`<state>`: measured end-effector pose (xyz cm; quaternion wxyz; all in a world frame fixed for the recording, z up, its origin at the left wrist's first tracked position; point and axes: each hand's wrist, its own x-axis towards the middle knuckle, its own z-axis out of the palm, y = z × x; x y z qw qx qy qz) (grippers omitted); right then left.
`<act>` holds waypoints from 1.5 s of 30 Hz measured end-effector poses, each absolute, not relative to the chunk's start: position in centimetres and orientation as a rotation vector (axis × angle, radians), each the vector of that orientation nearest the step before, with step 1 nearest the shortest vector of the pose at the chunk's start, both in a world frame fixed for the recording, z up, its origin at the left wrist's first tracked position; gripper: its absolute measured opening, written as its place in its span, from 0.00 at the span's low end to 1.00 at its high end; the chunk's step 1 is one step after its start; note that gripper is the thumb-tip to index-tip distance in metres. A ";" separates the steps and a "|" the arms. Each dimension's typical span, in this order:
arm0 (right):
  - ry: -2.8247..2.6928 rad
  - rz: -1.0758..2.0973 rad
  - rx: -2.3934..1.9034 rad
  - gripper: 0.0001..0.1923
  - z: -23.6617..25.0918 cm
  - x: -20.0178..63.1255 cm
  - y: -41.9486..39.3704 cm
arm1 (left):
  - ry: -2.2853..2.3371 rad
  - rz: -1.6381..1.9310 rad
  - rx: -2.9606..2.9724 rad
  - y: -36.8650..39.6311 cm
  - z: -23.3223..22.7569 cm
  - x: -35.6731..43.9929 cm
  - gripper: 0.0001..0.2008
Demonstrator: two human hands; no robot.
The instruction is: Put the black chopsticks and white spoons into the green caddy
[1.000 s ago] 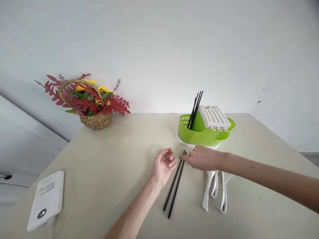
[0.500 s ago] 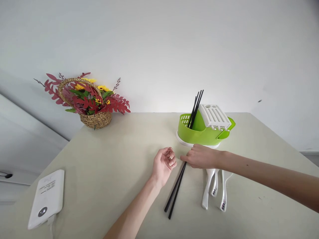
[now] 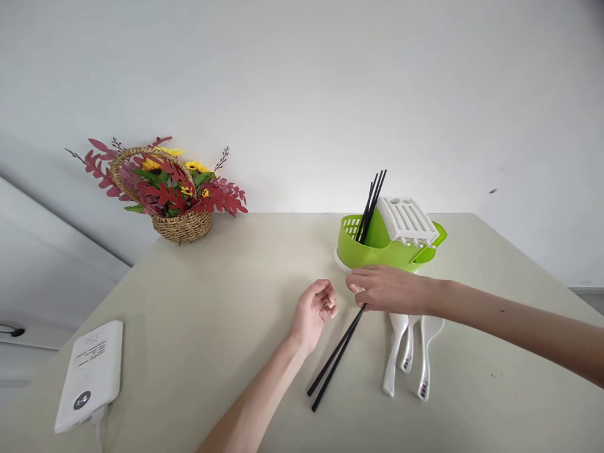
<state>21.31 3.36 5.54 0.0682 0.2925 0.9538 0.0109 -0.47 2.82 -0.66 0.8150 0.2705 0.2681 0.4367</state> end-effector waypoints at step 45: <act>2.570 -1.481 1.883 0.21 14.3 21.8 0.4 | 0.495 0.521 1.037 2.2 0.2 -1.6 0.27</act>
